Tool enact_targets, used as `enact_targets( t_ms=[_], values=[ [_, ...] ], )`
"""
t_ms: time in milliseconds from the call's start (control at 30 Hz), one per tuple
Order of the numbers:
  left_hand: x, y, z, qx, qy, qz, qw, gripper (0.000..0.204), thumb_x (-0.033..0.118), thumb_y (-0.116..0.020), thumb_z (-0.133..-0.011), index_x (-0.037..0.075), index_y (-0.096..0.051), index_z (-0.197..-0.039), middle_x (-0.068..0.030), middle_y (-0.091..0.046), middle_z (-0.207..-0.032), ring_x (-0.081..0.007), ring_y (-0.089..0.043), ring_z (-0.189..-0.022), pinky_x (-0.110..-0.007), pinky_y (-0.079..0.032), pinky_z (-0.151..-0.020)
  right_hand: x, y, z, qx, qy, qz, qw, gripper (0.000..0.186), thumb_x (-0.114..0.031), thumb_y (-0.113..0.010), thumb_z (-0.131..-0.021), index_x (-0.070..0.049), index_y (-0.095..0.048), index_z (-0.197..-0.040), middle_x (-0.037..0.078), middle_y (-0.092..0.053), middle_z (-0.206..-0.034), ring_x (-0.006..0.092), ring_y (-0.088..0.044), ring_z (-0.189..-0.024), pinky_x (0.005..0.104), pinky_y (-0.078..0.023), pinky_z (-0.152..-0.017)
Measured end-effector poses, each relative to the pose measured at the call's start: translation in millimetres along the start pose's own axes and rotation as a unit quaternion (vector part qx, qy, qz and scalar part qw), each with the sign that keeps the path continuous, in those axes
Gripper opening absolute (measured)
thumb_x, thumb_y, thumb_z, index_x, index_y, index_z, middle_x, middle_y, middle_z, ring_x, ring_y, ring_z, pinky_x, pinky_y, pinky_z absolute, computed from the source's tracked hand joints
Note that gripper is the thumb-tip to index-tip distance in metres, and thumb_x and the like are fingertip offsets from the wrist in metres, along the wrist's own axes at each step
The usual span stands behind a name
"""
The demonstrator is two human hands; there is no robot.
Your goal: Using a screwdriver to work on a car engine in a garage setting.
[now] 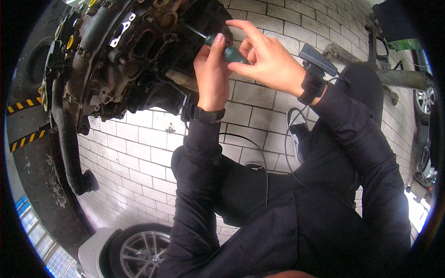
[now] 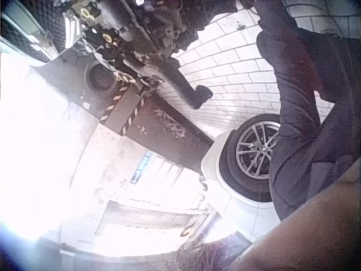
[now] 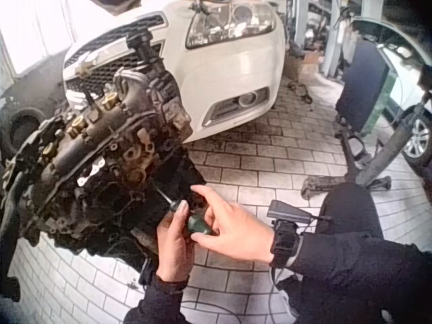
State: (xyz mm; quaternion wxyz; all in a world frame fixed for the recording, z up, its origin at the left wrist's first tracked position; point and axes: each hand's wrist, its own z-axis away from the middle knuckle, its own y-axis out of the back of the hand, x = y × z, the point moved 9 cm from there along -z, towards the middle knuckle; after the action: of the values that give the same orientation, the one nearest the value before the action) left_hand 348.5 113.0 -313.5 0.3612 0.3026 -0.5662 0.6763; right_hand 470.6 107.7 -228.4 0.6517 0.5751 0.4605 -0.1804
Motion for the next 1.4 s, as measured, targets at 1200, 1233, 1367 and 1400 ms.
enact_targets(
  t_ms=[1200, 1233, 1367, 1400],
  values=[
    [3, 3, 7, -0.002, 0.058, -0.009, 0.998, 0.035, 0.04, -0.057, -0.107, 0.007, -0.067, -0.11, 0.0034, -0.064, -0.084, -0.005, -0.055, -0.072, -0.023, -0.038, -0.062, 0, -7, 6, 0.008, 0.022, -0.035, 0.999, 0.056, -0.016, -0.065, -0.097, -0.017, -0.046, -0.149, 0.005, -0.062, -0.073, 0.0142, -0.059, -0.06, 0.0319, -0.045, -0.058],
    [2, 1, 11, -0.003, 0.053, -0.005, 0.999, 0.035, 0.04, -0.056, -0.108, 0.006, -0.067, -0.111, 0.0019, -0.067, -0.085, -0.0066, -0.06, -0.076, -0.024, -0.044, -0.066, -1, -7, 7, 0.012, 0.021, -0.043, 0.999, 0.055, -0.016, -0.065, -0.096, -0.017, -0.047, -0.149, 0.005, -0.061, -0.072, 0.0141, -0.057, -0.059, 0.0319, -0.044, -0.057],
    [-18, 3, 32, 0.031, 0.074, 0.043, 0.996, 0.036, 0.038, -0.052, -0.11, 0.005, -0.066, -0.11, 0.0001, -0.068, -0.087, -0.0084, -0.065, -0.081, -0.026, -0.051, -0.072, -8, -8, 19, 0.022, 0.045, -0.007, 0.999, 0.056, -0.016, -0.067, -0.091, -0.016, -0.051, -0.145, 0.005, -0.059, -0.067, 0.014, -0.052, -0.056, 0.0313, -0.041, -0.055],
    [-22, 3, 36, 0.019, 0.081, 0.048, 0.995, 0.034, 0.038, -0.053, -0.11, 0.007, -0.066, -0.108, 0.0001, -0.068, -0.087, -0.0088, -0.065, -0.081, -0.026, -0.052, -0.072, -7, -11, 21, 0.02, 0.047, -0.009, 0.999, 0.056, -0.016, -0.067, -0.091, -0.016, -0.051, -0.145, 0.005, -0.058, -0.066, 0.014, -0.052, -0.055, 0.0314, -0.041, -0.055]
  ],
)
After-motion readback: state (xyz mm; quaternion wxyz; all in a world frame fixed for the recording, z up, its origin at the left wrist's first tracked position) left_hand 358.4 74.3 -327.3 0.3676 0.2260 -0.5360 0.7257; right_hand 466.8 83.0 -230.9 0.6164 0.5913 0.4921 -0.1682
